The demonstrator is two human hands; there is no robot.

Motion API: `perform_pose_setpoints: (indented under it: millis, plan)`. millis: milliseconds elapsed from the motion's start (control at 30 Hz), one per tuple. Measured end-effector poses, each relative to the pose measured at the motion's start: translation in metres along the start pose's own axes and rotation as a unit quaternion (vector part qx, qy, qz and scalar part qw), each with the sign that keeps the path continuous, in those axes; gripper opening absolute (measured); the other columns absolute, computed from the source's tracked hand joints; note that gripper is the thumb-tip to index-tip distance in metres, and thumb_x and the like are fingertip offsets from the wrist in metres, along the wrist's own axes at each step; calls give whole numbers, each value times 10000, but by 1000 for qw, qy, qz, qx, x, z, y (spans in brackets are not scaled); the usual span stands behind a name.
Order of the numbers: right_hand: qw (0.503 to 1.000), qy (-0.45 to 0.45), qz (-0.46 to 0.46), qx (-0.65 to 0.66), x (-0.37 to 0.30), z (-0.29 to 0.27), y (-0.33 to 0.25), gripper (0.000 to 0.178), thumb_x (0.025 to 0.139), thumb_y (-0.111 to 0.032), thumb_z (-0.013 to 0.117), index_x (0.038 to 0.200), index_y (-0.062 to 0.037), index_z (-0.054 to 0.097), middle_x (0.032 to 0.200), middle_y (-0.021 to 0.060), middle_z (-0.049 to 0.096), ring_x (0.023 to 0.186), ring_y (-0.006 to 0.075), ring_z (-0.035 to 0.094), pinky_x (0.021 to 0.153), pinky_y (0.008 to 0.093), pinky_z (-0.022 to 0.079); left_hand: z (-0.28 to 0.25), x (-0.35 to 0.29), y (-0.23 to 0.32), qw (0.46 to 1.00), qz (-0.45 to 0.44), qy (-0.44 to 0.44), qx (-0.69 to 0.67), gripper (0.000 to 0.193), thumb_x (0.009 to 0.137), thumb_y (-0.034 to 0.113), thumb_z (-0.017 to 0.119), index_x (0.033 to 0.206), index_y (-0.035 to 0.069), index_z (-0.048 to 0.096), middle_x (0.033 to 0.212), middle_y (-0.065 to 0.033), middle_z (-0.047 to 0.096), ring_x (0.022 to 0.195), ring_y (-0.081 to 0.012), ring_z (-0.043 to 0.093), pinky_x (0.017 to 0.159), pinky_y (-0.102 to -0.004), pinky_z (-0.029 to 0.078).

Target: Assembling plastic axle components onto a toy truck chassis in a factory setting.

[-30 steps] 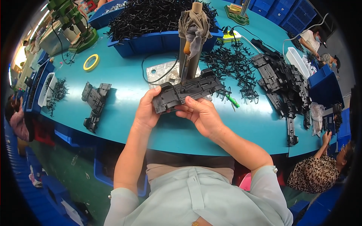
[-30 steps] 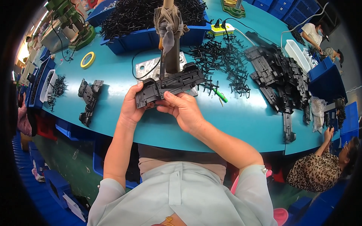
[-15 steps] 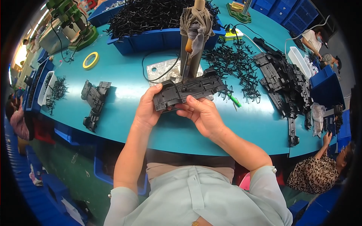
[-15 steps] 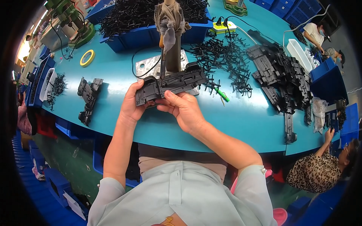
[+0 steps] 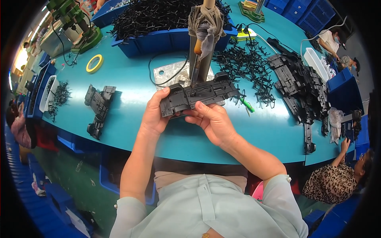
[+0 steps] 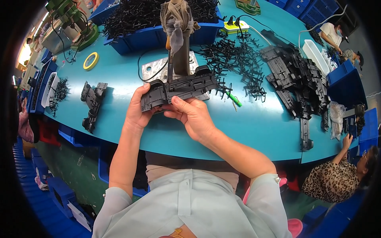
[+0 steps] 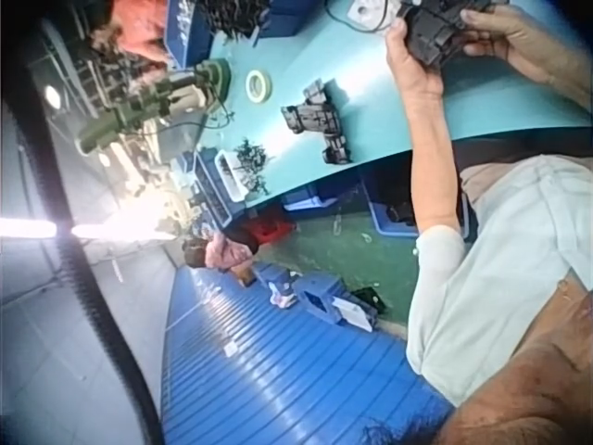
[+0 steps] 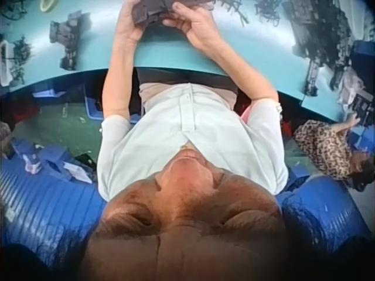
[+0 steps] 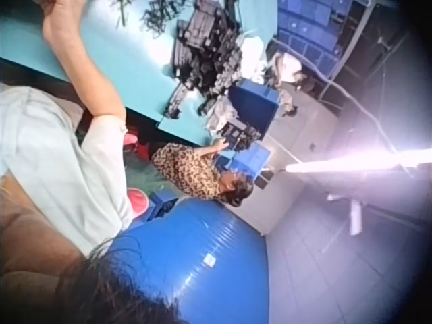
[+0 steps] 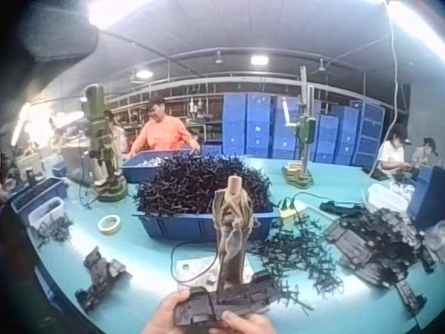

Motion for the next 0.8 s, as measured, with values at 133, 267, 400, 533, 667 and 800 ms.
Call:
perform_pose_setpoints:
  millis: [133, 267, 400, 533, 667, 800]
  plan:
    - [1000, 3, -3, 11, -1, 4, -3, 290, 919, -191, 596, 1098, 34, 558, 1053, 120, 631, 954, 208, 636, 794, 310, 558, 1, 0, 0, 1000, 0, 1, 1, 386, 835, 422, 586, 1045, 98, 590, 918, -54, 667, 773, -166, 634, 625, -291, 481]
    - [1000, 6, -4, 22, 0, 5, -3, 276, 909, -170, 610, 1080, 41, 561, 1038, 130, 635, 936, 219, 645, 779, 300, 565, 0, 0, 0, 1000, -3, 5, -9, 382, 838, 418, 586, 1046, 97, 589, 912, -54, 665, 757, -166, 635, 616, -290, 486]
    - [1000, 5, -5, 19, -2, 5, -3, 272, 910, -164, 608, 1085, 39, 562, 1044, 131, 635, 934, 221, 648, 772, 293, 567, -2, 1, -1, 1000, -10, -6, -8, 378, 843, 413, 581, 1047, 95, 588, 909, -55, 663, 768, -168, 633, 633, -298, 487]
    - [1000, -1, -8, 6, -1, 4, -3, 295, 915, -179, 600, 1122, 25, 546, 1074, 124, 625, 958, 217, 638, 785, 300, 559, -1, 2, -1, 1000, -16, -11, -12, 373, 844, 408, 581, 1045, 93, 588, 910, -55, 662, 771, -169, 631, 641, -302, 486]
    - [1000, -9, -9, -7, -1, 5, -4, 326, 922, -206, 591, 1153, 16, 533, 1095, 119, 619, 981, 212, 627, 807, 310, 550, 3, 0, 0, 1000, -8, 21, -21, 382, 847, 406, 578, 1035, 73, 585, 889, -68, 654, 733, -150, 607, 575, -281, 466]
    - [1000, -13, -9, -2, 0, 4, -5, 332, 921, -211, 592, 1147, 25, 533, 1084, 126, 622, 981, 215, 627, 815, 323, 548, -1, 1, 0, 1000, -5, -2, -17, 391, 854, 402, 578, 1055, 67, 585, 921, -69, 655, 763, -153, 613, 596, -289, 481]
Point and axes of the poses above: each hand's wrist, its own x-axis towards the middle knuckle, its own z-axis out of the palm, y = z × x, the point moved 4 cm from there along x, towards the middle knuckle
